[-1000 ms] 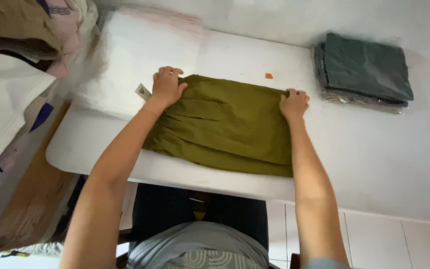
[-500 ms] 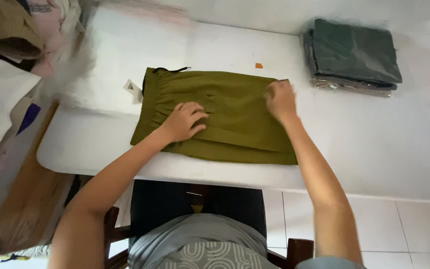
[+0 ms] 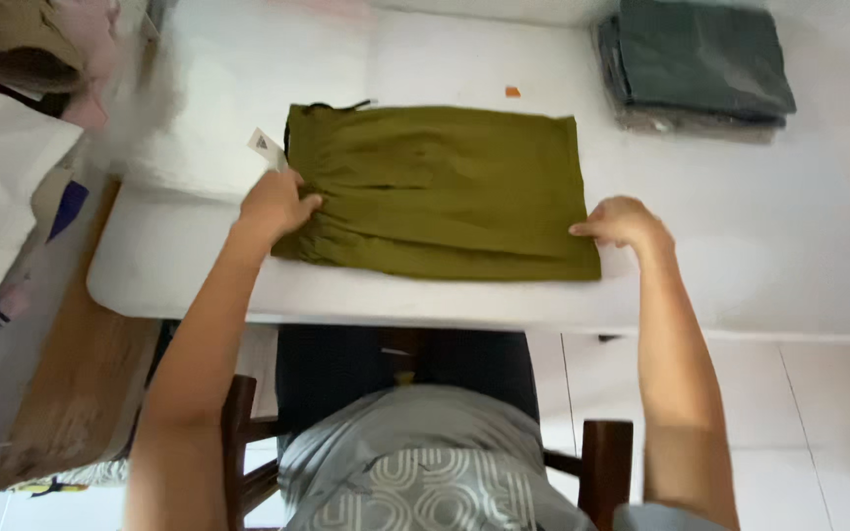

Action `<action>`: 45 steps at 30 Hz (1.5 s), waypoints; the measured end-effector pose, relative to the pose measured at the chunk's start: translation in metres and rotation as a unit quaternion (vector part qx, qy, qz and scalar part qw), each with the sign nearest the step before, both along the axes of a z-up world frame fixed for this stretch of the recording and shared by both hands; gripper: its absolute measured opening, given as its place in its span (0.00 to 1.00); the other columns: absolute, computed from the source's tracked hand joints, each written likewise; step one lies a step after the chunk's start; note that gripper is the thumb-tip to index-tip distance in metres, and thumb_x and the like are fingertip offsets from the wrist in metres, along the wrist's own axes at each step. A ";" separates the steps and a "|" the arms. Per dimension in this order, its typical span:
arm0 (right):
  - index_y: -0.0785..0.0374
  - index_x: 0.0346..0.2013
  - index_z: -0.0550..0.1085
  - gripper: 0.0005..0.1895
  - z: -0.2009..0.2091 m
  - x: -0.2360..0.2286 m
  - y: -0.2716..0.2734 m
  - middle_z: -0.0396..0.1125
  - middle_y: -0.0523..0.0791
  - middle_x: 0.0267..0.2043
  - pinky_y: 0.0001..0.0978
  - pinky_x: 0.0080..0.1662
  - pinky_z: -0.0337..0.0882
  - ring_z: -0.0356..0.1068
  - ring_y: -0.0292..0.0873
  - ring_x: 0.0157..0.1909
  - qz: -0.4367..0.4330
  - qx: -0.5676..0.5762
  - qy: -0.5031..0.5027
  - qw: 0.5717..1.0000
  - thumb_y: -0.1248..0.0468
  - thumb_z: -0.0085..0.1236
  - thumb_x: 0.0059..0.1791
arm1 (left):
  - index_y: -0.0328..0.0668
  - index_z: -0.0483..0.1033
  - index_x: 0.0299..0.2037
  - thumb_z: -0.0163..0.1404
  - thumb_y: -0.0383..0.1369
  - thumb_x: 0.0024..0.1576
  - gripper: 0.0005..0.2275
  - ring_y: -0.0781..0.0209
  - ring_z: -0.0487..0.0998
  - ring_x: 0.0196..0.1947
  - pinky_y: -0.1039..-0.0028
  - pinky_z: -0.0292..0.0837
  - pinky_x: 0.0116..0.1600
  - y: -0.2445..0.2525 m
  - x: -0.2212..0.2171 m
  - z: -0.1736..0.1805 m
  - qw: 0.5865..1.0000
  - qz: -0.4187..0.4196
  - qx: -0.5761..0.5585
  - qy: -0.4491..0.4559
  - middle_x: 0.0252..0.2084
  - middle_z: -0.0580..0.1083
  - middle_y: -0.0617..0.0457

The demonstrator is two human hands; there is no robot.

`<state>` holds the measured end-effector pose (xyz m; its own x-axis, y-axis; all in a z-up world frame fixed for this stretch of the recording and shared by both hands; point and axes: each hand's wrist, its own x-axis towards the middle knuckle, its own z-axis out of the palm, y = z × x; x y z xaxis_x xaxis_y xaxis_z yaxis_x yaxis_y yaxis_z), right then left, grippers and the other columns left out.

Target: The person picks up an olive-green garment from a pile of laundry, spreads it out on a white table, folds it into a rectangle, and then places it into a clear plastic bag.

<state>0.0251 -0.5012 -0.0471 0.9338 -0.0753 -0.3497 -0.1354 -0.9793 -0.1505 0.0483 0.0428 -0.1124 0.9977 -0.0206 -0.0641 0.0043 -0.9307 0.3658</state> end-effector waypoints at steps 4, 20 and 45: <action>0.82 0.58 0.71 0.38 0.033 -0.014 0.022 0.70 0.70 0.52 0.55 0.52 0.73 0.75 0.66 0.50 -0.091 0.095 0.139 0.982 0.56 0.73 0.44 | 0.21 0.60 0.68 0.48 0.55 0.62 0.38 0.34 0.78 0.53 0.54 0.80 0.46 -0.008 -0.007 0.031 0.987 0.031 0.051 0.146 0.59 0.69 0.22; 0.88 0.47 0.73 0.31 -0.006 -0.023 -0.012 0.71 0.58 0.26 0.30 0.22 0.70 0.73 0.47 0.22 -0.126 0.163 0.143 0.968 0.66 0.76 0.39 | 0.22 0.51 0.68 0.71 0.28 0.42 0.46 0.26 0.70 0.61 0.51 0.80 0.50 -0.002 -0.058 0.101 0.936 0.064 -0.235 0.253 0.69 0.56 0.21; 0.77 0.56 0.75 0.49 0.016 -0.032 0.015 0.73 0.65 0.52 0.54 0.50 0.77 0.74 0.63 0.55 -0.078 -0.022 0.109 0.991 0.50 0.84 0.30 | 0.19 0.58 0.66 0.72 0.34 0.41 0.45 0.26 0.75 0.54 0.46 0.76 0.52 0.008 -0.053 0.098 0.957 0.063 -0.178 0.218 0.57 0.69 0.17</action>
